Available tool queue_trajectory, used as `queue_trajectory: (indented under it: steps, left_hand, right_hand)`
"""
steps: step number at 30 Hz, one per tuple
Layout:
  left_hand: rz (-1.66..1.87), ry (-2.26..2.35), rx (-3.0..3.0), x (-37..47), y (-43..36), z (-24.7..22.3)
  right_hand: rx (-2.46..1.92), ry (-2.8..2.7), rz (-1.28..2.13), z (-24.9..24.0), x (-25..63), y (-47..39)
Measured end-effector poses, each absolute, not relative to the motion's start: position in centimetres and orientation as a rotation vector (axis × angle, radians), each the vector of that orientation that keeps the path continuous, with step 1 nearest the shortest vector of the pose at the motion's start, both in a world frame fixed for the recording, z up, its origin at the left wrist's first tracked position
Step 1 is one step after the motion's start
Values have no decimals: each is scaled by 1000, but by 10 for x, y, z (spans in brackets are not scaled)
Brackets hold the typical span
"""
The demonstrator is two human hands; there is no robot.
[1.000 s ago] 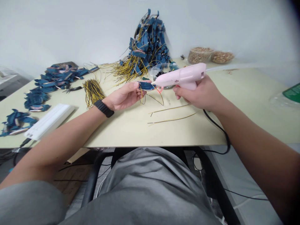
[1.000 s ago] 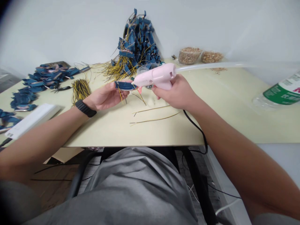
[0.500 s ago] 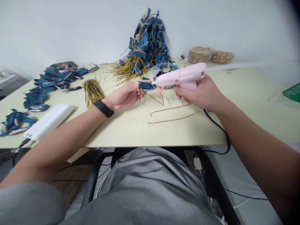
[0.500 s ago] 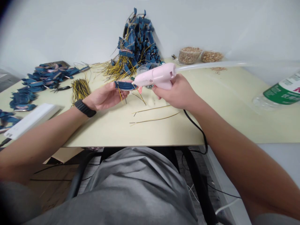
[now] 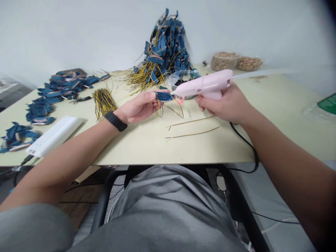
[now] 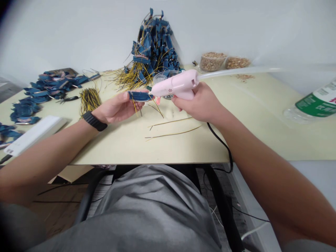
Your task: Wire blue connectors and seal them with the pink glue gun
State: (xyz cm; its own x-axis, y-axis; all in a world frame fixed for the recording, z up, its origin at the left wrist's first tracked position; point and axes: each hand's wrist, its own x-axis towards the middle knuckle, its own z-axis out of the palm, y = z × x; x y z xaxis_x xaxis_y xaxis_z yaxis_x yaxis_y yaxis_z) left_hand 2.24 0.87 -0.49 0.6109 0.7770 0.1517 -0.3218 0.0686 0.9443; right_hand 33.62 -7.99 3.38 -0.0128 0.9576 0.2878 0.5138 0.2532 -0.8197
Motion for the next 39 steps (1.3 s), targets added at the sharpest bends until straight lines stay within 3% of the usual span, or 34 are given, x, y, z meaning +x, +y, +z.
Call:
queue_trajectory:
  steps: [18, 39]
  left_hand:
    - [830, 479, 1337, 18, 13, -4]
    - [809, 454, 1447, 13, 13, -5]
  right_hand:
    - [-1442, -1724, 525, 34, 338, -80]
    - [-1479, -1631, 612, 44, 328, -85]
